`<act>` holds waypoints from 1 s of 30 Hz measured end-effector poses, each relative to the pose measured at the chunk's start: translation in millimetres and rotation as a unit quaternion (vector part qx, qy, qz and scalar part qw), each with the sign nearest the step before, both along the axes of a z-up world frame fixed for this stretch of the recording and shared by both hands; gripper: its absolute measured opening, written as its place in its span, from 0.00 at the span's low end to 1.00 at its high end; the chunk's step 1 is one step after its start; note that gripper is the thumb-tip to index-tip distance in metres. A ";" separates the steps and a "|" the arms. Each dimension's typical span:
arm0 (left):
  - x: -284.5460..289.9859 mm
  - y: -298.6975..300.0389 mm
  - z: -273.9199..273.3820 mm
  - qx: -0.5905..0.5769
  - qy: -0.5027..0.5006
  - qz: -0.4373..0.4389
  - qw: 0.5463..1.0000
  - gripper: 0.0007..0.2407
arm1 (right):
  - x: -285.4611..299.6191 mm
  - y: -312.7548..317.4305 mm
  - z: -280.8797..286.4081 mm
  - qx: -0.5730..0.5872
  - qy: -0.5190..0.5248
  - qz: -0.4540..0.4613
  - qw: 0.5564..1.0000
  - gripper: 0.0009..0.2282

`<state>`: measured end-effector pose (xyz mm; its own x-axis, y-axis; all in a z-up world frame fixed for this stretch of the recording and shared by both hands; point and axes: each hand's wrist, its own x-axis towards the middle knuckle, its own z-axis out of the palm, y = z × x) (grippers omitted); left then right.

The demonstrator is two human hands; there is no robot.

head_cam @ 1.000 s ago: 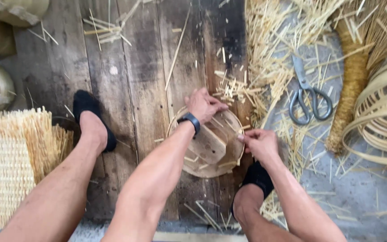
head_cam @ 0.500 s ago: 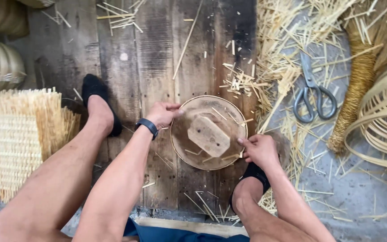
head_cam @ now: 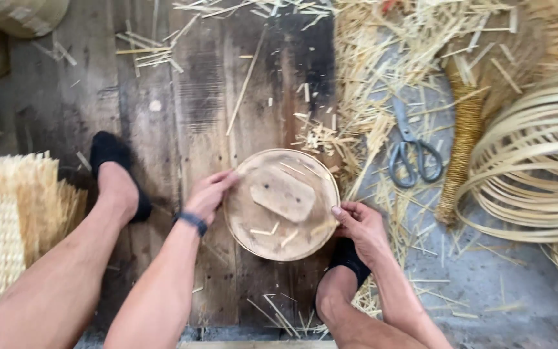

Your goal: The person sits on the floor and trims a square woven bamboo mat with scissors, fitting it over a round wooden mold. They press the mat into shape, tuck the edges, and attach a thin bamboo rim strip around the edge to form a shallow basket.

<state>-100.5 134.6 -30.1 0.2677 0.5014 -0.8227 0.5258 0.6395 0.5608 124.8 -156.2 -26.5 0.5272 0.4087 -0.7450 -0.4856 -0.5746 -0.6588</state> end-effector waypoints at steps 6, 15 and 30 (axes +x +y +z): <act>-21.9 -72.9 -2.6 -0.171 -0.063 0.073 0.980 0.12 | -14.5 15.2 1.0 0.040 0.161 -0.023 0.986 0.10; 0.2 -103.3 33.4 -0.131 -0.035 0.174 0.975 0.14 | -12.1 17.1 23.4 0.062 0.145 -0.017 0.987 0.11; 9.2 -128.3 43.0 -0.145 -0.069 0.151 0.975 0.18 | -10.5 19.1 15.0 0.003 -0.100 0.075 0.992 0.29</act>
